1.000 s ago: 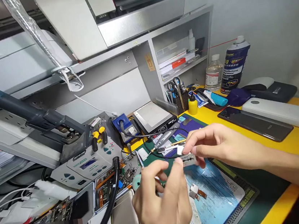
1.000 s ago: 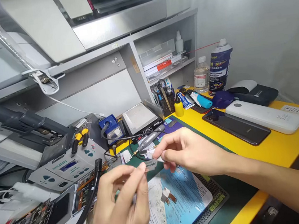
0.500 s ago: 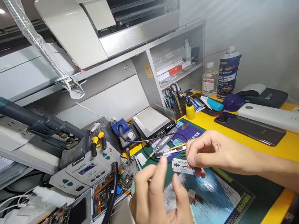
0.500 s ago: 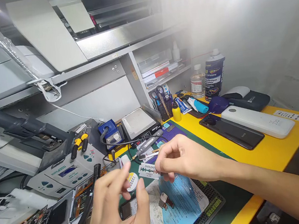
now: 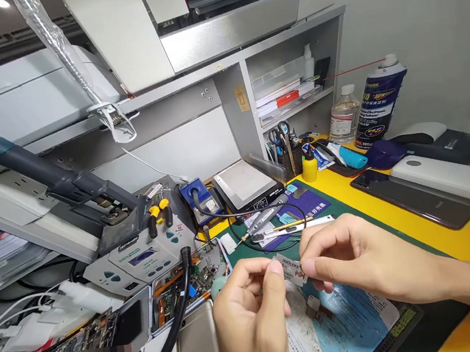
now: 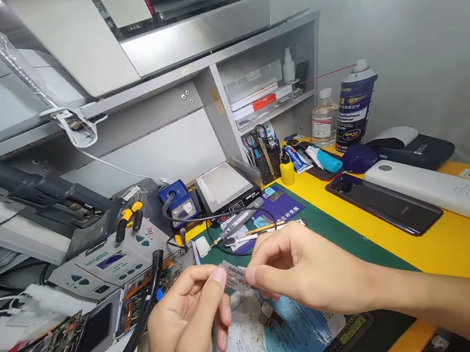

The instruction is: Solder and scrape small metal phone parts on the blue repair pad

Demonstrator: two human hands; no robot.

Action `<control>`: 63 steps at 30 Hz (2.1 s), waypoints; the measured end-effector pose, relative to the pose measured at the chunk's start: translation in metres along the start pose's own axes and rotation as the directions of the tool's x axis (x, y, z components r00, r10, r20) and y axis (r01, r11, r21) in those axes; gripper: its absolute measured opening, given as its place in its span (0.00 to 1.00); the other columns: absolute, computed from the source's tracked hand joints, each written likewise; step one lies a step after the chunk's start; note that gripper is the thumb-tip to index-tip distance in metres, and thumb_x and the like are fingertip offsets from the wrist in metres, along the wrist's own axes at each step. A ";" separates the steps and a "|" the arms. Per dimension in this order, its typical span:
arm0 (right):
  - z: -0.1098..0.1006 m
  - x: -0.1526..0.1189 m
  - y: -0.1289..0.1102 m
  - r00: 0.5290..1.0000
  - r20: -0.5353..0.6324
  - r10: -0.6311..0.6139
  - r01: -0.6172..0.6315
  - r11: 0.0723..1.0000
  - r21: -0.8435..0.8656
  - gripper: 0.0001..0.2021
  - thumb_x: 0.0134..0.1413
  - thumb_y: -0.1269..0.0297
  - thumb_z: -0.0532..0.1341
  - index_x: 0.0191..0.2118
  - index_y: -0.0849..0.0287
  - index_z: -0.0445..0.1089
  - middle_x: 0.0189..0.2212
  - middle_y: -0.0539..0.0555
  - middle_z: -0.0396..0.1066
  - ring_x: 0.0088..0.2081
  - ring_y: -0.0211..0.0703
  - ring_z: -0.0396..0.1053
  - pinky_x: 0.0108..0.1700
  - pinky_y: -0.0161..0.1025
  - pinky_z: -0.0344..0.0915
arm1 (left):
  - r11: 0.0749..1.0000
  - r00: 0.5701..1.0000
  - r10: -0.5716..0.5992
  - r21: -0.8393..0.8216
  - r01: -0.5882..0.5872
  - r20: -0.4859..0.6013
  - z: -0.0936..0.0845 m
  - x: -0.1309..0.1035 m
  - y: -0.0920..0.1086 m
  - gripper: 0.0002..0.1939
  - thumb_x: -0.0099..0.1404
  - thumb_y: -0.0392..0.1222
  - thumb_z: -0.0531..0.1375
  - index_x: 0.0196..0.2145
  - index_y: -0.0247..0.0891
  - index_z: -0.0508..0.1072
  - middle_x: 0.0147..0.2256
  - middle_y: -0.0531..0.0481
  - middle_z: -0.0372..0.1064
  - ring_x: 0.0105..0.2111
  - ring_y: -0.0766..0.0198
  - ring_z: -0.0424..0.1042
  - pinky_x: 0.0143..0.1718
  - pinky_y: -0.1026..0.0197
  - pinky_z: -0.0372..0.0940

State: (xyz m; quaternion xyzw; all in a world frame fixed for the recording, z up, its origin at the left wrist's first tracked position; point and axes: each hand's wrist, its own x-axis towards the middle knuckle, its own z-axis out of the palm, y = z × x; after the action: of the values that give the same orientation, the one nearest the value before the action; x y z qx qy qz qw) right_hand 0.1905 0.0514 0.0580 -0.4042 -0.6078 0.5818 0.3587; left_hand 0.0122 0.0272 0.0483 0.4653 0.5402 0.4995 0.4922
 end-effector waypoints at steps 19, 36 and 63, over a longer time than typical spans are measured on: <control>-0.004 -0.012 0.013 0.773 -0.146 -0.617 0.504 0.738 -0.449 0.14 0.53 0.72 0.68 0.41 0.43 0.83 0.43 0.56 0.79 0.41 0.51 0.78 0.42 0.41 0.76 | 0.998 0.994 0.057 0.005 -0.057 -0.098 -0.002 0.007 0.003 0.17 0.56 0.53 0.67 0.27 0.35 0.76 0.13 0.55 0.62 0.12 0.70 0.58 0.14 0.68 0.55; -0.005 0.002 0.019 0.996 -0.080 -0.033 0.056 0.950 0.306 0.16 0.57 0.62 0.68 0.50 0.62 0.72 0.29 0.55 0.78 0.27 0.39 0.75 0.34 0.38 0.70 | 0.992 0.986 0.119 -0.024 -0.123 -0.114 -0.004 0.010 0.004 0.19 0.53 0.56 0.69 0.24 0.35 0.76 0.12 0.55 0.62 0.11 0.70 0.57 0.13 0.67 0.54; -0.005 -0.008 0.017 0.966 -0.189 -0.175 0.209 0.962 0.176 0.10 0.57 0.64 0.69 0.45 0.52 0.79 0.32 0.50 0.78 0.32 0.40 0.76 0.37 0.35 0.73 | 0.992 0.989 0.127 -0.004 -0.128 -0.079 0.001 0.008 -0.001 0.17 0.55 0.55 0.66 0.26 0.36 0.74 0.15 0.55 0.64 0.13 0.72 0.56 0.16 0.67 0.52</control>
State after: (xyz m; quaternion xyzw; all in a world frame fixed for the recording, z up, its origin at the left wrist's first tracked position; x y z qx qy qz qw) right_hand 0.1994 0.0459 0.0414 -0.3547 -0.5516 0.5637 0.5022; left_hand 0.0123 0.0349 0.0472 0.4766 0.5258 0.5503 0.4399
